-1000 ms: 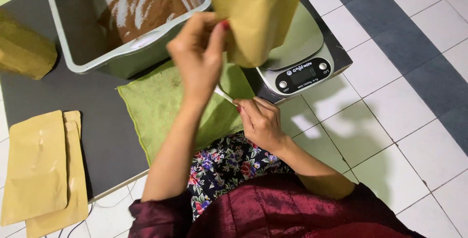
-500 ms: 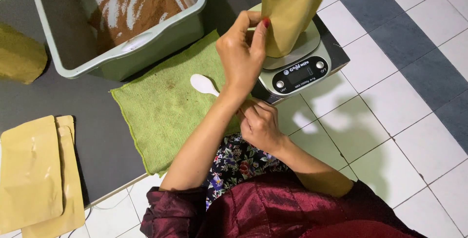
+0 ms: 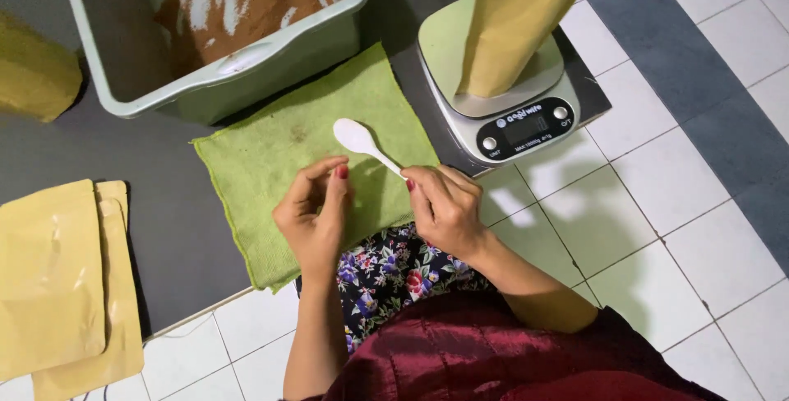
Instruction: Scooping coffee grounds into paper bags and weighing them on a scale for packaging.
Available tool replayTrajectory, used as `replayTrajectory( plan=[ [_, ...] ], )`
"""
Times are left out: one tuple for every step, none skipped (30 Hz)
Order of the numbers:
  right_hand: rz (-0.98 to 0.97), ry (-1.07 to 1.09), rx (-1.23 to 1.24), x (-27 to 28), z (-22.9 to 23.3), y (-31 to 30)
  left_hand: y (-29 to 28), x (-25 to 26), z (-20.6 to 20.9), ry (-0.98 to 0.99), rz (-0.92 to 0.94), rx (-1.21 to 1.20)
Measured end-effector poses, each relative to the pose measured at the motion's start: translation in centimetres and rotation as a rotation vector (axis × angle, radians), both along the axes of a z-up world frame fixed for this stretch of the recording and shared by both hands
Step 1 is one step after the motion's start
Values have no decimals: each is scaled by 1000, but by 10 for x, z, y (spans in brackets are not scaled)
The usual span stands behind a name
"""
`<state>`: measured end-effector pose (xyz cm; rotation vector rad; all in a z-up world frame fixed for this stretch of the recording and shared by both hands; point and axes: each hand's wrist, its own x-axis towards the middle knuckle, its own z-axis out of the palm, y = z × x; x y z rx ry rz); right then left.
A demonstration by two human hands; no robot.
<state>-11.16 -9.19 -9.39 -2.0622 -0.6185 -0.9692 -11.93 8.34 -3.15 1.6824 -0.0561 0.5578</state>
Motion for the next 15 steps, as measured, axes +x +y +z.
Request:
replayTrajectory(
  plan=[
    [-10,-19,2,1,1,1,7,1,-15,32,11,-38],
    [-17,-35,3,1,1,1,14,0,-30,67,25,-76],
    [-7,-32,2,0,5,4,15,-5,-28,70,35,-78],
    [-18,-51,-12,1,10,5,14,-6,-25,96,10,-34],
    [-30,-69,-27,1,15,5,13,-7,-21,122,-16,10],
    [-29,-68,-28,1,19,5,12,-7,-18,122,-15,8],
    [-24,-83,-33,1,23,6,10,-7,-15,115,-12,39],
    [-19,-99,-36,2,28,6,9,-7,-12,107,-8,72],
    [-17,-99,-37,3,24,7,9,-6,-12,107,-7,71],
    [-21,-105,-36,3,20,6,9,-7,-13,99,5,99],
    [-25,-110,-35,4,16,6,8,-7,-13,91,17,127],
    [-25,-110,-36,4,16,6,7,-7,-11,92,18,126],
    [-28,-108,-39,4,16,5,6,-7,-9,91,20,121],
    [-30,-105,-40,4,16,6,6,-7,-6,90,23,117],
    [-29,-105,-39,3,20,7,6,-8,-7,91,25,118]
  ],
)
